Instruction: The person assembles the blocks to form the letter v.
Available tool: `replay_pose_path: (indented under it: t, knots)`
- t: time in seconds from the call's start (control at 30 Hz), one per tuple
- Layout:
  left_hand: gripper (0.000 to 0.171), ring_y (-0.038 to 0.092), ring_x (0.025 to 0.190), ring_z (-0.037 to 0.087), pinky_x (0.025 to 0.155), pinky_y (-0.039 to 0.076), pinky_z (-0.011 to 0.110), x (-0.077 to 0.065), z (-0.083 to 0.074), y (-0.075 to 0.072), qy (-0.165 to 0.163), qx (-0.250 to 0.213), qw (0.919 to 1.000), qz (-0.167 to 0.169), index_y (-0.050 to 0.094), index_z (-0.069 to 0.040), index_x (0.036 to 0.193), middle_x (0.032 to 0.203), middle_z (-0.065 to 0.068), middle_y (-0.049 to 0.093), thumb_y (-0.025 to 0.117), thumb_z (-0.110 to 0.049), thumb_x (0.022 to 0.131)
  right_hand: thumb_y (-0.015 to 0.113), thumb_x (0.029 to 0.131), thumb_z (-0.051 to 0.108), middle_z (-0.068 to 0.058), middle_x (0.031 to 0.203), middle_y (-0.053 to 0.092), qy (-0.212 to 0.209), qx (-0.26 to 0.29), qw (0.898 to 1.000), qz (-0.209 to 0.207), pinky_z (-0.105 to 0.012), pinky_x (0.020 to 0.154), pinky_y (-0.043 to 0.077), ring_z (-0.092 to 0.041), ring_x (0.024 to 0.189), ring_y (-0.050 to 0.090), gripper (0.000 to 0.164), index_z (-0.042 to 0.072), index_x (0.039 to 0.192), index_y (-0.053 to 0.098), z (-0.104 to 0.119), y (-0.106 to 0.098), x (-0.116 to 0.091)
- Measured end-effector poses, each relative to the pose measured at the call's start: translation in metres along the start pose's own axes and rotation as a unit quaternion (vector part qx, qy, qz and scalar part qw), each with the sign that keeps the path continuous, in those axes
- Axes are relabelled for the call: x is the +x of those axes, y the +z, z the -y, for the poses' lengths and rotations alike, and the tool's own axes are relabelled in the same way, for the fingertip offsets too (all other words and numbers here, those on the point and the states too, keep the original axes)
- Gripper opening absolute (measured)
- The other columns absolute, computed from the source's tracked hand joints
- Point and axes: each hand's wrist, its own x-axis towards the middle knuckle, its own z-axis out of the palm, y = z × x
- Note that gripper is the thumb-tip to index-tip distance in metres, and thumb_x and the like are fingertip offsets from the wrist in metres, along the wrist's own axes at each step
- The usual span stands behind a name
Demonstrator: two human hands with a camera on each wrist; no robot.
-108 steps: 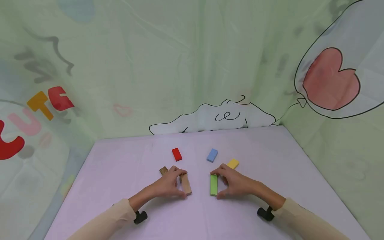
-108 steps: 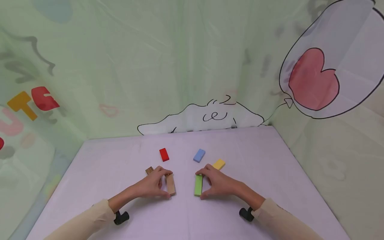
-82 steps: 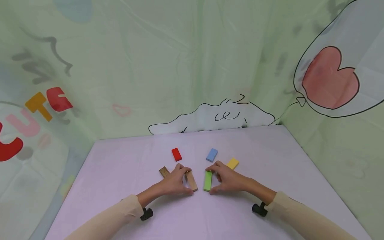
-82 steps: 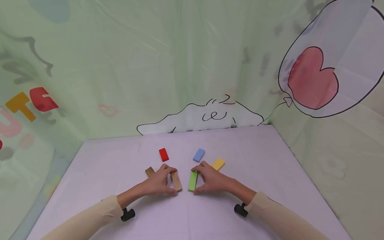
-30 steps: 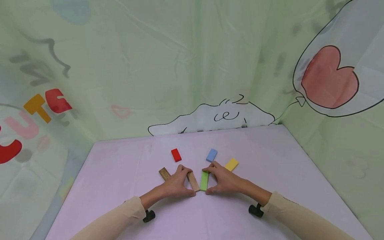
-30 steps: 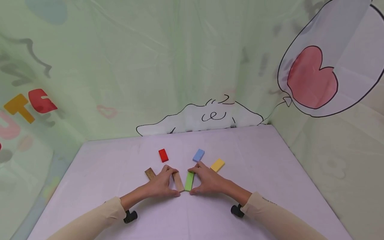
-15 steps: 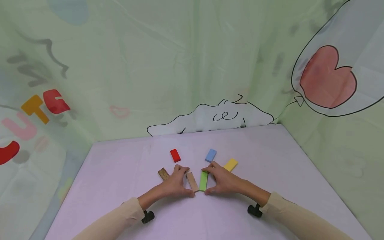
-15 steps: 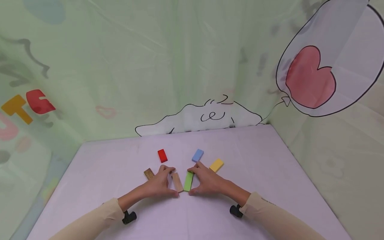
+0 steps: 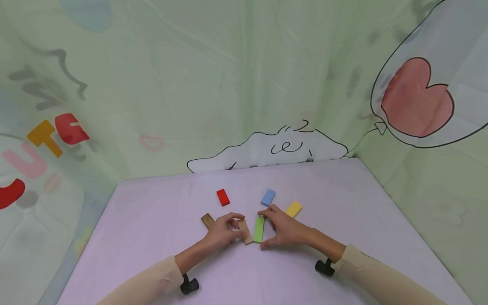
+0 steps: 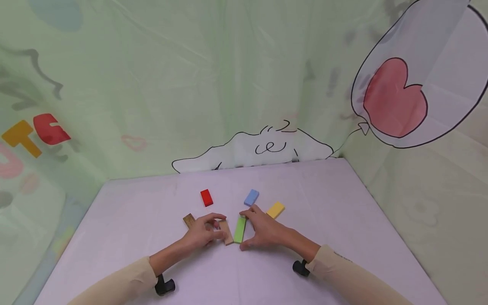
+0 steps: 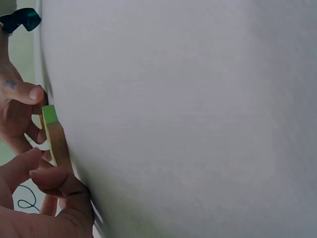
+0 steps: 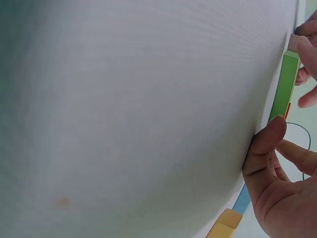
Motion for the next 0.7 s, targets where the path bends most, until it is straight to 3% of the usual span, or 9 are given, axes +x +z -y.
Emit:
replay_pose_path:
  t: [0.23,0.7]
  knots:
    - [0.053,0.051,0.074,0.013,0.062,0.044,0.020,0.002,0.004,-0.002,0.041,0.094,0.9947,-0.012,0.071,-0.013,0.136,0.119,0.014,0.060,0.087,-0.021,0.087,0.095,0.077,0.044,-0.009,0.121,0.053,0.000,0.001,1.000,-0.003,-0.020,0.066,0.040,-0.009,0.083,0.045,0.095,0.005,0.152,0.052,-0.001,0.000,-0.001]
    - [0.053,0.050,0.079,0.015,0.065,0.041,0.021,0.002,0.010,0.000,0.054,0.121,0.9910,-0.019,0.074,-0.016,0.135,0.109,0.010,0.059,0.090,-0.024,0.085,0.094,0.078,0.046,-0.008,0.119,0.052,0.003,0.004,1.000,-0.001,-0.020,0.066,0.038,-0.008,0.083,0.045,0.094,0.006,0.152,0.052,-0.003,0.001,-0.001]
